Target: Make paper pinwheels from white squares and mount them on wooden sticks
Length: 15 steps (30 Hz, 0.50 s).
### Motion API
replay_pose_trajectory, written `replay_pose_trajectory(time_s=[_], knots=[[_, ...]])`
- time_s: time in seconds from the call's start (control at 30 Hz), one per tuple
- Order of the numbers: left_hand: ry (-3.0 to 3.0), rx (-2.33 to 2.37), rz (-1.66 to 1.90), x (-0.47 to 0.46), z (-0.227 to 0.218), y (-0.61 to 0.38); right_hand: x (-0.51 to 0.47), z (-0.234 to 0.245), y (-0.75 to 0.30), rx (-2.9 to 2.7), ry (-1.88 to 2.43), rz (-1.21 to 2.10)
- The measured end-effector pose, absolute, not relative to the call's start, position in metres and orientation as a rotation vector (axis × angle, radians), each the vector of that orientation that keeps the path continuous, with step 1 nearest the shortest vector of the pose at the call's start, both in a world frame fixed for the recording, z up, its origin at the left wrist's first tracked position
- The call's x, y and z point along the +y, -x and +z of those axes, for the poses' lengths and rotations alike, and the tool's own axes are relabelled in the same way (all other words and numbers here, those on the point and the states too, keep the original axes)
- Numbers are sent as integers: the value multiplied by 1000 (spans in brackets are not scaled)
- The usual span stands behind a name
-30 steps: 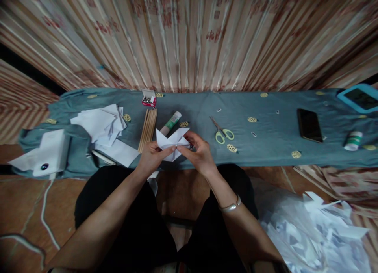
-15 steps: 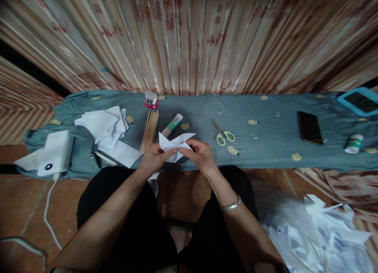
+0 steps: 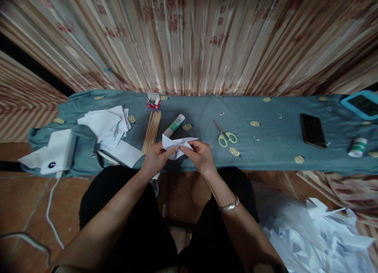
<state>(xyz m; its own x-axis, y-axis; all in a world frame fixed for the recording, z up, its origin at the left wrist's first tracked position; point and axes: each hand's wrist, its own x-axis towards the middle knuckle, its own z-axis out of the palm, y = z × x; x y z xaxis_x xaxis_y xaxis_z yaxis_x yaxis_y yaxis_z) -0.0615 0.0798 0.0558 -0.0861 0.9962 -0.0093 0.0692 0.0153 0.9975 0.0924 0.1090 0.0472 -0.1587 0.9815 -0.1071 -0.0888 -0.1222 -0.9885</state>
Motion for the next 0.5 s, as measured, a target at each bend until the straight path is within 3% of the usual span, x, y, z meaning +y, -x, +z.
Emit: replay_pose_trajectory(time_s=[0.5], knots=[[-1002, 1259, 1275, 82, 53, 60, 107, 53, -93, -1022, 1103, 1659]])
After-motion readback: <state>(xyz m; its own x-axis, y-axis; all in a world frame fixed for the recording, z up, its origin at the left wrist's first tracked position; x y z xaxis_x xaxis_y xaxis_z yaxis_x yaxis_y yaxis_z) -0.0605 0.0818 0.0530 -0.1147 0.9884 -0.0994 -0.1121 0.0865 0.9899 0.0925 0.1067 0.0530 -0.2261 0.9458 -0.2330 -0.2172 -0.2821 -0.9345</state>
